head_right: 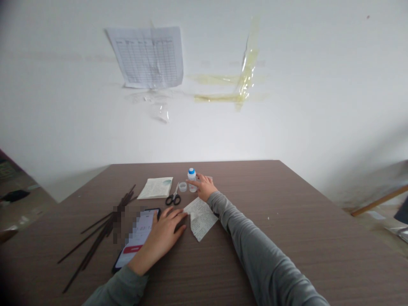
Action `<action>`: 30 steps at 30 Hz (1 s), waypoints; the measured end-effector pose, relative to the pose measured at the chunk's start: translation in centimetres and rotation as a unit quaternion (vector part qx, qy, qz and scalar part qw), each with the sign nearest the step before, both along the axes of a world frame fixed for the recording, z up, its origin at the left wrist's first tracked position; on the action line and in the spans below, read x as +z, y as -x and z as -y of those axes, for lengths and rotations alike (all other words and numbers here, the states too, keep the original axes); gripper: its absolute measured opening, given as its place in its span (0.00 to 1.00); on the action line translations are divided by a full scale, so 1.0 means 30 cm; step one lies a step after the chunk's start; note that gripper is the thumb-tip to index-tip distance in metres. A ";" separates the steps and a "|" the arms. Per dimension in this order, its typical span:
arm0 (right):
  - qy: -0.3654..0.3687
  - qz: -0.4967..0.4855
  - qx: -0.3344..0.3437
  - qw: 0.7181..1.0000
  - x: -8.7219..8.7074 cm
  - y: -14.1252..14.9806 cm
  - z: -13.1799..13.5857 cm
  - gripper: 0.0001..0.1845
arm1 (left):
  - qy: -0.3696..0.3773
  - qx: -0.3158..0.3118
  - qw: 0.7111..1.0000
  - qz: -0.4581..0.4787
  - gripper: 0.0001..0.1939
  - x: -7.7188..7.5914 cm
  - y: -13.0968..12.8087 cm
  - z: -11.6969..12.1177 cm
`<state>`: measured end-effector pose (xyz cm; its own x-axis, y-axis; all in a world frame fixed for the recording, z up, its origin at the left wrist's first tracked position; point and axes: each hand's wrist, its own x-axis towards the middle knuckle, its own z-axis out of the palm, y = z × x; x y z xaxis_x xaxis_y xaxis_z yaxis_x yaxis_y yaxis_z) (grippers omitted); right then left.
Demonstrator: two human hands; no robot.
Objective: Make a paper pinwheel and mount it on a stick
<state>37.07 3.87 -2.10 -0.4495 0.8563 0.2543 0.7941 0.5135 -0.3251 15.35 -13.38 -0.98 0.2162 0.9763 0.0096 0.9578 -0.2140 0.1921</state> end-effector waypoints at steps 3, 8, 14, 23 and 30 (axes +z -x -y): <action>-0.012 -0.019 0.009 1.000 -0.018 0.004 -0.014 0.53 | -0.005 -0.002 1.000 -0.010 0.28 -0.005 0.002 0.000; -0.033 -0.056 0.022 0.998 -0.047 0.001 -0.041 0.51 | -0.019 -0.006 1.000 -0.001 0.27 -0.015 0.005 0.003; -0.085 -0.144 0.045 0.985 -0.063 -0.056 -0.032 0.47 | -0.020 -0.012 1.000 0.011 0.27 -0.021 0.006 0.003; -0.171 -0.314 0.064 0.932 -0.132 -0.201 0.083 0.36 | -0.028 -0.007 1.000 0.008 0.26 -0.026 -0.001 0.001; -0.168 -0.323 0.027 0.931 -0.150 -0.241 0.147 0.36 | -0.041 -0.005 0.999 0.021 0.26 -0.026 -0.005 0.003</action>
